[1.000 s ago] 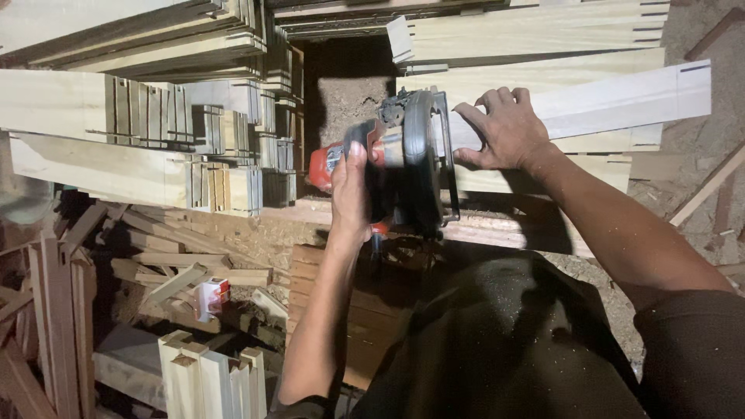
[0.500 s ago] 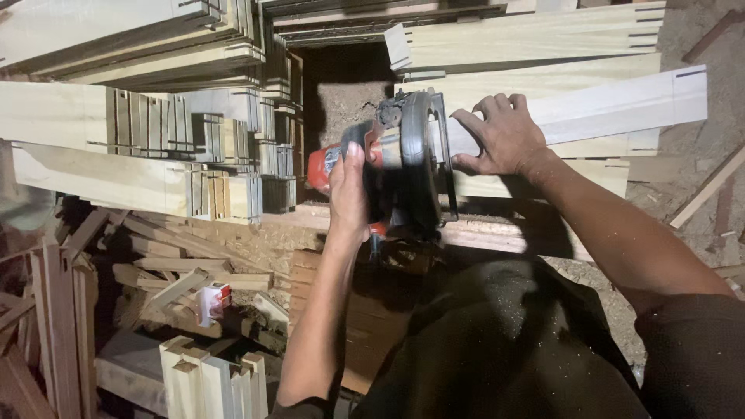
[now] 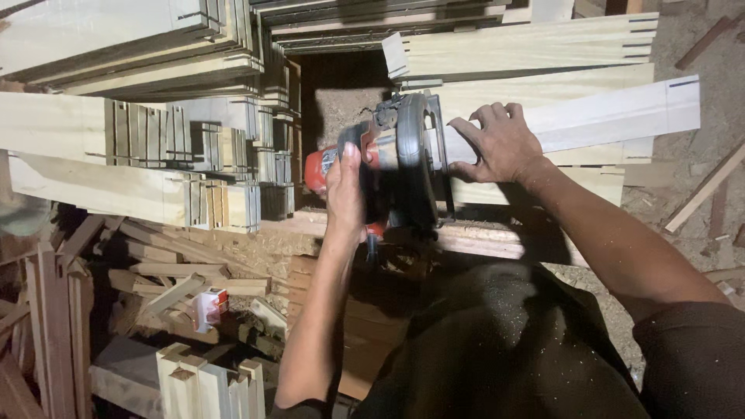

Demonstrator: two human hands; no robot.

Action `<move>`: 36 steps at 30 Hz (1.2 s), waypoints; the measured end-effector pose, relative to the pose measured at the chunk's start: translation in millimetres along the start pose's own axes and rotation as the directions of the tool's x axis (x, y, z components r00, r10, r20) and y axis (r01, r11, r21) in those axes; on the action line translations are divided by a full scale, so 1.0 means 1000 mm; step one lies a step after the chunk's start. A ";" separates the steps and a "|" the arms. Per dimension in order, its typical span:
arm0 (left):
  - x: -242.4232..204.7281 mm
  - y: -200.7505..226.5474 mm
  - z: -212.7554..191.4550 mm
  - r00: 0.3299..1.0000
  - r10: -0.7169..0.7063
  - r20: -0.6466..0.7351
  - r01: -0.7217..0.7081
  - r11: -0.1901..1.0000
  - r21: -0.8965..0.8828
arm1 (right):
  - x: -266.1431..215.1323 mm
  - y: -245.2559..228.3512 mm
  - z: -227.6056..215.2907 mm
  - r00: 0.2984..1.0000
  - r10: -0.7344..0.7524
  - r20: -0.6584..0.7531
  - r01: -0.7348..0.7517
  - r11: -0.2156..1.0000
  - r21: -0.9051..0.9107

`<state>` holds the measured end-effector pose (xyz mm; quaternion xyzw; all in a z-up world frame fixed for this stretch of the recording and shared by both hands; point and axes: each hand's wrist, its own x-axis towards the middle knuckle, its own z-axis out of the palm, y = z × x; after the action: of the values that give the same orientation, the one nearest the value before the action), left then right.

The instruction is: The person uses a circular saw to cut multiple wooden planks in a workshop. They position each plank, cut it, and then move the cut piece aside to continue with the next one.

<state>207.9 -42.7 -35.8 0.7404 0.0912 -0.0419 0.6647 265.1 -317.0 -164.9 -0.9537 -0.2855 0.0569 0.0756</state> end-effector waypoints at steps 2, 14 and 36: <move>0.002 0.003 0.003 0.999 -0.033 0.014 0.034 0.995 -0.089 | -0.001 0.001 -0.001 1.000 -0.001 -0.010 0.001 1.000 -0.007; 0.014 0.009 0.000 1.000 -0.013 -0.013 0.015 0.982 0.186 | 0.001 0.002 0.001 1.000 -0.004 0.026 0.005 1.000 -0.028; 0.062 0.023 0.006 0.983 -0.178 -0.035 0.170 0.973 -0.155 | -0.001 -0.002 -0.005 0.997 0.008 -0.076 -0.003 0.998 0.065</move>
<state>273.5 -46.4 -25.9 0.6777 0.1748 -0.0749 0.7103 263.8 -316.8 -160.1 -0.9530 -0.2778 0.0299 0.1172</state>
